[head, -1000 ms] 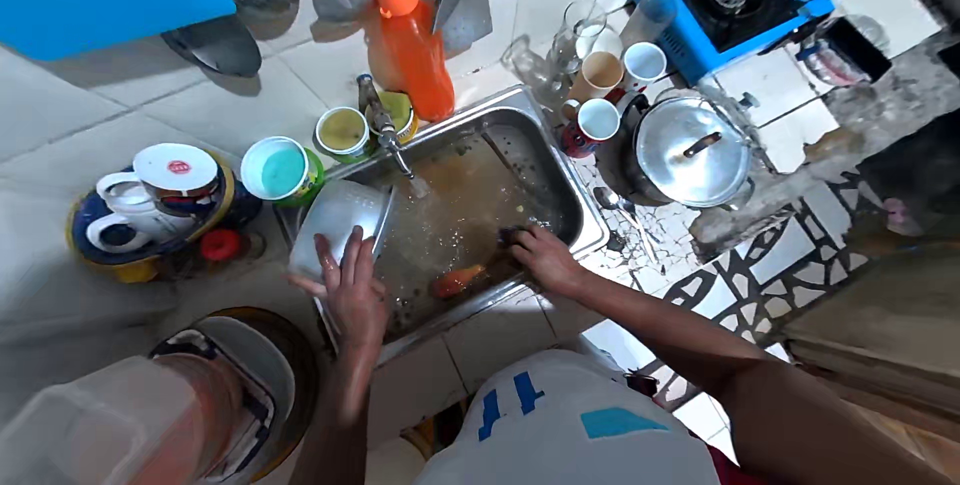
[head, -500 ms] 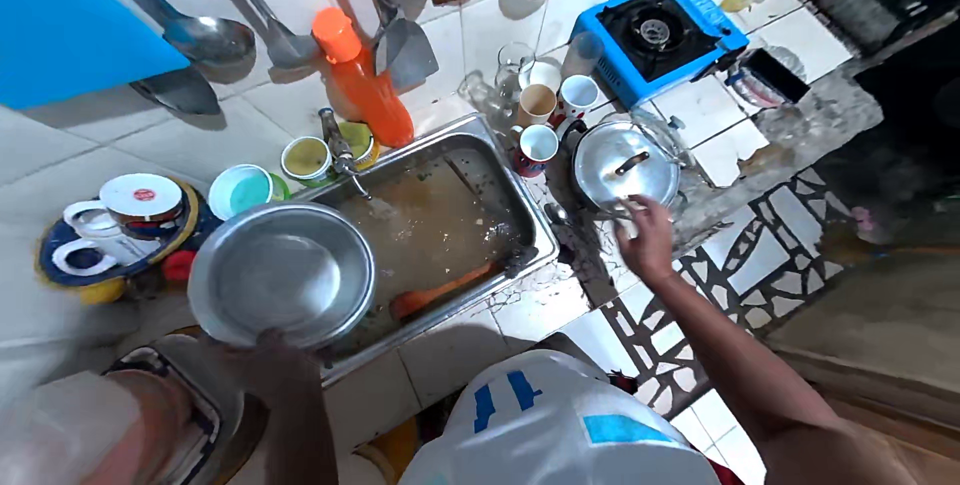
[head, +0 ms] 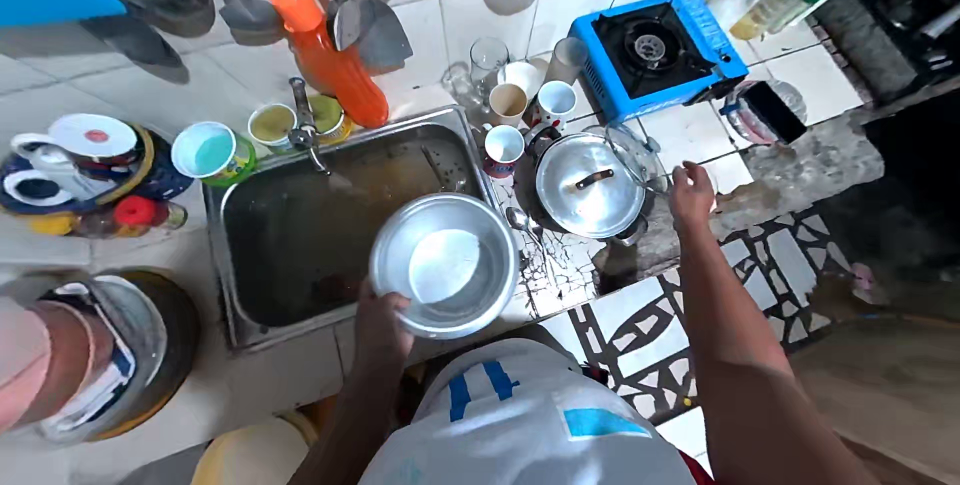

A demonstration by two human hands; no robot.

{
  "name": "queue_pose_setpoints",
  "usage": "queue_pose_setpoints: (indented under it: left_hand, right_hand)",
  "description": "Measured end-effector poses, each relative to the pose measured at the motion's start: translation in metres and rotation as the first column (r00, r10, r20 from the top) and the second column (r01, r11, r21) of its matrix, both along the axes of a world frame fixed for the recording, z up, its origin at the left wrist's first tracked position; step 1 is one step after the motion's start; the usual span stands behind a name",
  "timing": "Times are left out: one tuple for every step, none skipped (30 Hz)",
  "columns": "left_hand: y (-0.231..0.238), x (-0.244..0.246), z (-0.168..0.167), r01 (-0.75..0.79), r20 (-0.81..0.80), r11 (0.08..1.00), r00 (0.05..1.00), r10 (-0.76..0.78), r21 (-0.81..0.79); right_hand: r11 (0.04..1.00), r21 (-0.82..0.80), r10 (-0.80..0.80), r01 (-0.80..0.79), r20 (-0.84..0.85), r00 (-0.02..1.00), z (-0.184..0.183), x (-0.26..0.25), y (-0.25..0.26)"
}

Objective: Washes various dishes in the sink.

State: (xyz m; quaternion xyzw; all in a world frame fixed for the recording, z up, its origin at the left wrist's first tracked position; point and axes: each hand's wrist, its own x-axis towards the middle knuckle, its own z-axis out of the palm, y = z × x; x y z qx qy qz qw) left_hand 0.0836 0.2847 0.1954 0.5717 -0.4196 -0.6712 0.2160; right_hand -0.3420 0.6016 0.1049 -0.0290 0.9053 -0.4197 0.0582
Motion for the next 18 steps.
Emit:
queue_pose_setpoints:
  left_hand:
    - [0.008, -0.008, -0.002, 0.038, -0.012, 0.999, 0.999, -0.037, 0.020]
    - [0.014, -0.016, -0.004, 0.060, -0.030, 0.997, 0.998, -0.059, 0.038]
    - [0.020, -0.023, -0.007, 0.066, -0.050, 0.996, 0.997, -0.063, 0.054]
    - [0.025, -0.029, -0.010, 0.069, -0.065, 0.995, 0.996, -0.065, 0.067]
    - [0.031, -0.035, -0.011, 0.065, -0.068, 0.995, 0.996, -0.059, 0.079]
    - [0.035, -0.039, -0.013, 0.062, -0.063, 0.994, 0.996, -0.057, 0.091]
    - [0.038, -0.042, -0.014, 0.060, -0.051, 0.993, 0.997, -0.055, 0.099]
    - [0.040, -0.042, -0.015, 0.056, -0.032, 0.993, 0.998, -0.053, 0.103]
    - [0.041, -0.042, -0.016, 0.057, -0.010, 0.994, 0.998, -0.057, 0.096]
    - [0.041, -0.041, -0.016, 0.058, 0.012, 0.995, 0.998, -0.059, 0.085]
    - [0.040, -0.039, -0.016, 0.055, 0.032, 0.996, 0.998, -0.058, 0.076]
    - [0.038, -0.036, -0.014, 0.045, 0.056, 0.997, 0.997, -0.049, 0.067]
    - [0.035, -0.033, -0.012, 0.027, 0.080, 0.998, 0.996, -0.032, 0.063]
    - [0.032, -0.030, -0.010, 0.001, 0.102, 0.998, 0.995, -0.007, 0.057]
    - [0.028, -0.025, -0.009, -0.021, 0.121, 0.999, 0.993, 0.016, 0.043]
    - [0.025, -0.019, -0.009, -0.040, 0.137, 0.999, 0.990, 0.037, 0.022]
    - [0.021, -0.014, -0.010, -0.061, 0.148, 0.998, 0.987, 0.060, -0.001]
    - [0.018, -0.010, -0.012, -0.079, 0.148, 0.997, 0.986, 0.082, -0.022]
  right_hand:
    - [0.993, 0.078, 0.086, -0.084, -0.019, 0.996, 0.004, -0.012, -0.009]
    - [0.978, 0.151, 0.149, -0.145, -0.015, 0.989, 0.010, -0.021, -0.019]
    - [0.959, 0.216, 0.186, -0.184, 0.009, 0.982, 0.014, -0.030, -0.029]
    - [0.937, 0.282, 0.205, -0.207, 0.039, 0.978, 0.016, -0.039, -0.037]
    - [0.912, 0.345, 0.212, -0.223, 0.071, 0.975, 0.015, -0.047, -0.043]
    - [0.887, 0.396, 0.216, -0.237, 0.097, 0.971, 0.014, -0.056, -0.048]
    - [0.865, 0.434, 0.223, -0.251, 0.117, 0.968, 0.013, -0.063, -0.052]
    - [0.848, 0.456, 0.242, -0.271, 0.122, 0.963, 0.013, -0.067, -0.055]
    - [0.835, 0.468, 0.269, -0.291, 0.114, 0.956, 0.013, -0.071, -0.057]
    - [0.826, 0.471, 0.297, -0.309, 0.103, 0.949, 0.014, -0.073, -0.058]
    - [0.819, 0.477, 0.316, -0.318, 0.089, 0.945, 0.015, -0.074, -0.057]
    - [0.817, 0.480, 0.324, -0.318, 0.072, 0.943, 0.015, -0.076, -0.054]
    - [0.820, 0.480, 0.325, -0.313, 0.059, 0.944, 0.016, -0.079, -0.049]
    - [0.823, 0.479, 0.321, -0.305, 0.050, 0.946, 0.016, -0.084, -0.044]
    - [0.824, 0.484, 0.317, -0.295, 0.039, 0.948, 0.013, -0.091, -0.038]
    - [0.826, 0.486, 0.311, -0.287, 0.033, 0.950, 0.009, -0.097, -0.032]
    - [0.827, 0.488, 0.304, -0.281, 0.033, 0.952, 0.003, -0.101, -0.026]
    - [0.826, 0.490, 0.300, -0.278, 0.034, 0.953, -0.001, -0.105, -0.023]
